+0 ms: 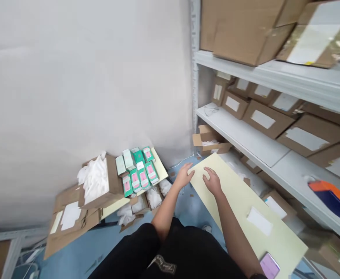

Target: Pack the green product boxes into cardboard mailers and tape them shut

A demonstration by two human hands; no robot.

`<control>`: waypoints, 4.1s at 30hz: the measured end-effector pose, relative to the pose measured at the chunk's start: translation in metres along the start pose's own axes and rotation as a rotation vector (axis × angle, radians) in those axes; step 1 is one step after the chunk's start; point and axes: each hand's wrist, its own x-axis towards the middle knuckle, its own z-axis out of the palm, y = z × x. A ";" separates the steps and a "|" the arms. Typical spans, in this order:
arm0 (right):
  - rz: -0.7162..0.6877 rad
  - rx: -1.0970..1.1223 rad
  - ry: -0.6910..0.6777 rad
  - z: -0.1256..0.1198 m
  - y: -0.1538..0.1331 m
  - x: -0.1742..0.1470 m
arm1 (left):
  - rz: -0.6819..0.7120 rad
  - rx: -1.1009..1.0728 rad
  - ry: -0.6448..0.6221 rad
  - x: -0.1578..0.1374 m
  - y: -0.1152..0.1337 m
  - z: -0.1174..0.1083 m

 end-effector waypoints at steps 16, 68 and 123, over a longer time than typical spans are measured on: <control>-0.268 -0.067 -0.249 0.244 -0.177 0.128 | -0.351 -0.172 0.434 -0.050 -0.229 -0.233; 0.129 0.669 -0.625 0.487 -0.223 0.177 | -0.460 -0.478 0.626 -0.041 -0.369 -0.299; 0.665 0.862 0.646 -0.019 0.091 -0.090 | -0.238 -0.706 -0.797 0.054 -0.024 0.196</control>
